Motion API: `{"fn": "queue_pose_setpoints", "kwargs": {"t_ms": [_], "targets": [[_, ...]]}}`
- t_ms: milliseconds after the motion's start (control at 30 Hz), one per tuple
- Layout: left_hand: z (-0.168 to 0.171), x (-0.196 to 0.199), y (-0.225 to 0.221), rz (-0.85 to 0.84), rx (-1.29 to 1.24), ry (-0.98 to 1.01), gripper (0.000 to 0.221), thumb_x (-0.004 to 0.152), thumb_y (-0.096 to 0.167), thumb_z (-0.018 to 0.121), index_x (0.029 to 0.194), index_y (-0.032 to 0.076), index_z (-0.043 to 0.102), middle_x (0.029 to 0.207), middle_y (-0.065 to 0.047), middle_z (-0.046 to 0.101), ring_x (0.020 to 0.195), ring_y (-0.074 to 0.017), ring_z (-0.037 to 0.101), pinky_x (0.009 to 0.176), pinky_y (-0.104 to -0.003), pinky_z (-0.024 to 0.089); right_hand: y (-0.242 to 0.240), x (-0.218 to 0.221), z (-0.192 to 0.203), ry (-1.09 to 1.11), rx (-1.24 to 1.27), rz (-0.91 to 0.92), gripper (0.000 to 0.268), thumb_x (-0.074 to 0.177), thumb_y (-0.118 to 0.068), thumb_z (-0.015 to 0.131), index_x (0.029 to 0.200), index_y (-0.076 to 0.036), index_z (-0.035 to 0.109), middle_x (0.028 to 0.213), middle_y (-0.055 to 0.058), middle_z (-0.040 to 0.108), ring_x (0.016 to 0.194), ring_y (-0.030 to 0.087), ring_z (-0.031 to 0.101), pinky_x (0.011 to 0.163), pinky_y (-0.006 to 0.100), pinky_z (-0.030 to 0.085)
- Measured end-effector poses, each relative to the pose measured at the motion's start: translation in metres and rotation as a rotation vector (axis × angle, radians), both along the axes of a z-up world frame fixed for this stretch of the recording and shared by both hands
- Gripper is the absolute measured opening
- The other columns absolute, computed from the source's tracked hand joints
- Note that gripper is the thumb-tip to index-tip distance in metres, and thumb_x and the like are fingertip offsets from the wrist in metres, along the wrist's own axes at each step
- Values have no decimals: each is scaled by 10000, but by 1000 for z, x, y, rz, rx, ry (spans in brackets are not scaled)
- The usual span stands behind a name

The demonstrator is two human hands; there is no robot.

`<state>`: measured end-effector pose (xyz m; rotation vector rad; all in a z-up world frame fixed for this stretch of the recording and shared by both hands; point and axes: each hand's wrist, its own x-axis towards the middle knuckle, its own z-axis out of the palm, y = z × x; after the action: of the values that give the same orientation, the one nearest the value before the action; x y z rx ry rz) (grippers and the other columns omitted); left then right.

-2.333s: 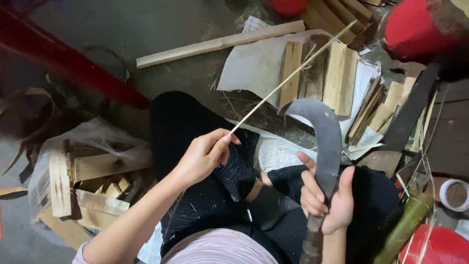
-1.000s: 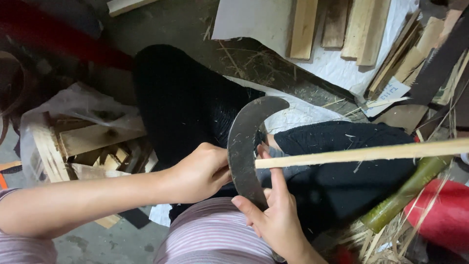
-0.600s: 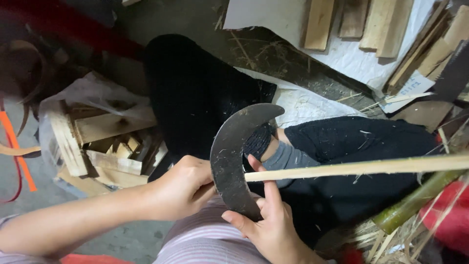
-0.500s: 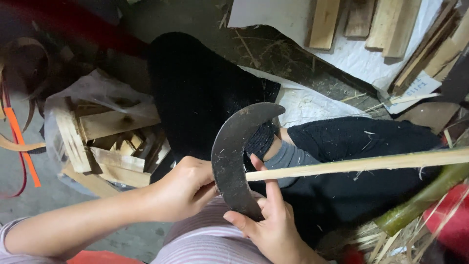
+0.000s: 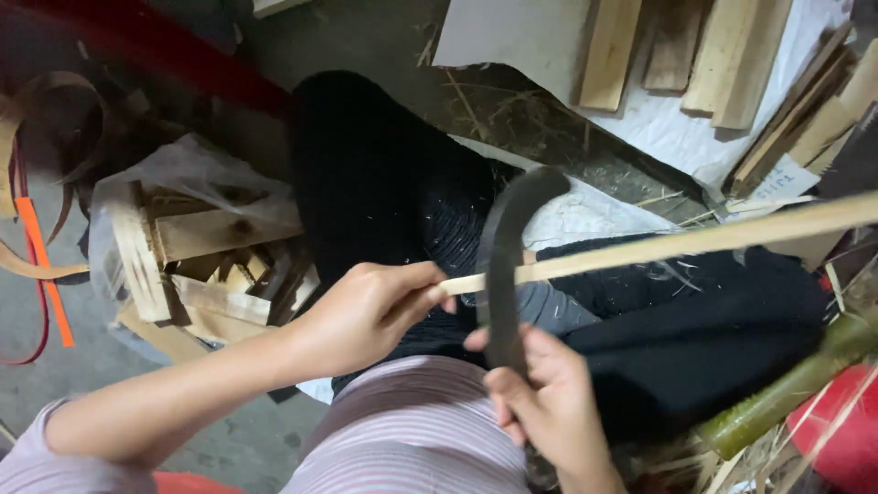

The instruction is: Shaving thin strips of wood with a curved blade to achieve a specific thickness and smoothness for instrument repair.

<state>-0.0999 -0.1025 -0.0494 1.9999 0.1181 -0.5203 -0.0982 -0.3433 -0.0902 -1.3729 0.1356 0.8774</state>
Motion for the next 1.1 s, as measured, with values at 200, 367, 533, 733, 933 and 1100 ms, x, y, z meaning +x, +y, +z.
{"fn": "queue_pose_setpoints", "kwargs": {"t_ms": [200, 367, 533, 733, 933, 1100], "targets": [[2, 11, -9, -141, -53, -194, 301, 817, -8, 623, 1085, 63, 742, 617, -82, 659, 433, -204, 568, 450, -345, 479, 9, -1, 2, 25, 130, 211, 250, 927, -199, 708, 896, 48, 680, 627, 98, 695, 461, 158, 645, 454, 260, 558], [0, 9, -4, -187, -88, -235, 110, 762, -61, 673, 824, 13, 621, 645, -81, 690, 439, -193, 607, 433, -311, 493, 6, 0, 7, 105, -13, 344, 413, 954, -260, 637, 1266, 9, 674, 470, 26, 609, 326, 83, 431, 313, 223, 365], [-3, -1, 0, -185, -153, -214, 157, 730, -88, 629, 848, 13, 648, 712, -77, 705, 507, -198, 619, 479, -321, 505, 9, -12, 8, 6, -16, 357, 228, 986, -167, 618, 1130, -2, 684, 460, -1, 563, 359, 92, 452, 366, 248, 359], [-6, -25, 10, -184, -194, -240, 124, 752, -89, 635, 816, 17, 630, 656, -78, 642, 462, -186, 527, 446, -314, 449, 14, -23, 10, -80, -3, 422, 297, 986, -235, 617, 1179, -16, 670, 492, -9, 574, 379, 94, 479, 394, 258, 398], [-2, -40, 20, -131, -30, -184, 131, 771, -43, 651, 860, 53, 657, 658, -41, 684, 456, -163, 598, 440, -310, 482, -37, -25, -51, 100, 419, -50, 173, 1010, -152, 526, 1036, -56, 668, 596, 20, 566, 485, 156, 509, 449, 346, 433], [-16, -41, 50, 52, 280, 215, 136, 906, 89, 603, 917, 146, 726, 539, 22, 682, 417, -137, 607, 457, -316, 468, -159, 21, -47, -369, -68, -481, 202, 1150, -111, 404, 1030, -272, 393, 592, -29, 377, 398, 47, 337, 279, 218, 238]]}}
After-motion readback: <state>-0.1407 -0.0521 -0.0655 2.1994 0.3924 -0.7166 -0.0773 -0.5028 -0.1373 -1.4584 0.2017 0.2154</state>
